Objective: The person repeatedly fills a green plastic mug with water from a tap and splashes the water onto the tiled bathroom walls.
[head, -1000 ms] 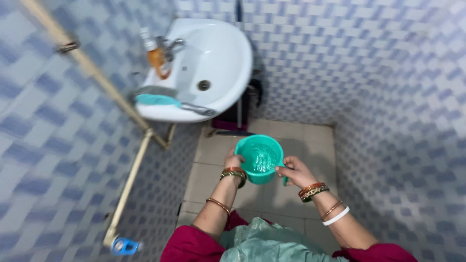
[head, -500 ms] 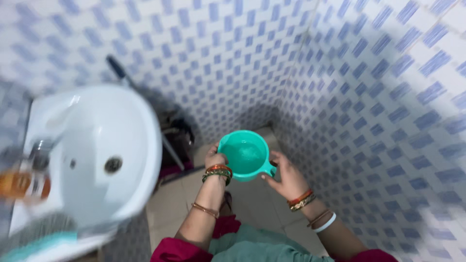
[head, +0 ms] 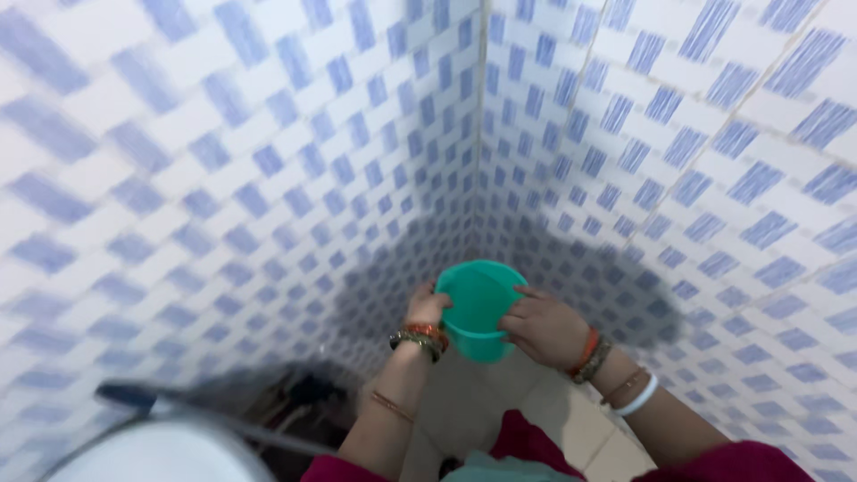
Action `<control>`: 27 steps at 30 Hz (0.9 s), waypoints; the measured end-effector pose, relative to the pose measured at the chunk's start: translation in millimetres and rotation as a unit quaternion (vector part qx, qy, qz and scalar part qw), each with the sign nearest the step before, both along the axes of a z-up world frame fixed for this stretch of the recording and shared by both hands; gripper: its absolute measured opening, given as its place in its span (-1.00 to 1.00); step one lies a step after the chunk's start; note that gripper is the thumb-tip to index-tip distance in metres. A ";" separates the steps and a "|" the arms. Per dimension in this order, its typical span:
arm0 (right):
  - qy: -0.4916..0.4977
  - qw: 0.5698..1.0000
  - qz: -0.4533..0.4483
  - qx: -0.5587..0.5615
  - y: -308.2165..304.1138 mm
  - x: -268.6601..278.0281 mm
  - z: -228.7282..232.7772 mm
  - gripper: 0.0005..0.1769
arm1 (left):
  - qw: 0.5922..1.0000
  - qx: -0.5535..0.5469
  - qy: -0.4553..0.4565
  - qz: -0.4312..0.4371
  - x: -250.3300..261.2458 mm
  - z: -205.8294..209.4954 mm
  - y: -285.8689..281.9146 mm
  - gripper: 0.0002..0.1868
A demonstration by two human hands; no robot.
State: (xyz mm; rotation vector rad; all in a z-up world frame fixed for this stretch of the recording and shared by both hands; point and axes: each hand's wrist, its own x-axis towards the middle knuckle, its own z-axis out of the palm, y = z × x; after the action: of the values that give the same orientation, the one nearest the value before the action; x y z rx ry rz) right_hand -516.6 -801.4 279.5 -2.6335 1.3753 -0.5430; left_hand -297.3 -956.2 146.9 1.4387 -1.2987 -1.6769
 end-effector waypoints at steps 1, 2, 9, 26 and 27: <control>0.000 1.000 -0.015 0.015 -8.9 -10.6 5.0 -0.88 | 0.998 -0.033 -0.019 -0.046 -10.7 2.3 -13.5 -0.50; 0.002 0.999 -0.027 0.034 -13.7 -21.0 9.1 -0.88 | 0.994 -0.062 -0.038 -0.087 -20.5 3.0 -20.5 -0.50; -0.018 0.994 -0.089 0.066 -27.7 -90.8 38.3 -0.81 | 0.915 -0.341 -0.172 -0.133 -48.6 74.4 -61.1 -0.59; 0.172 0.962 -0.214 -0.015 -232.5 -73.7 245.6 -0.82 | 0.674 -0.698 -0.084 -0.227 -174.6 324.8 -301.4 -0.68; 0.217 0.936 -0.276 0.027 -246.4 -77.1 280.6 -0.79 | 0.672 -0.693 -0.098 -0.244 -202.0 360.7 -321.6 -0.66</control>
State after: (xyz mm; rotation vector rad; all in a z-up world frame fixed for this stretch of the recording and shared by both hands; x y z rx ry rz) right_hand -593.7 -1047.8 560.0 -2.3870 2.2446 0.0557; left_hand -499.4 -1277.8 507.6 0.2744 -2.3664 -0.2609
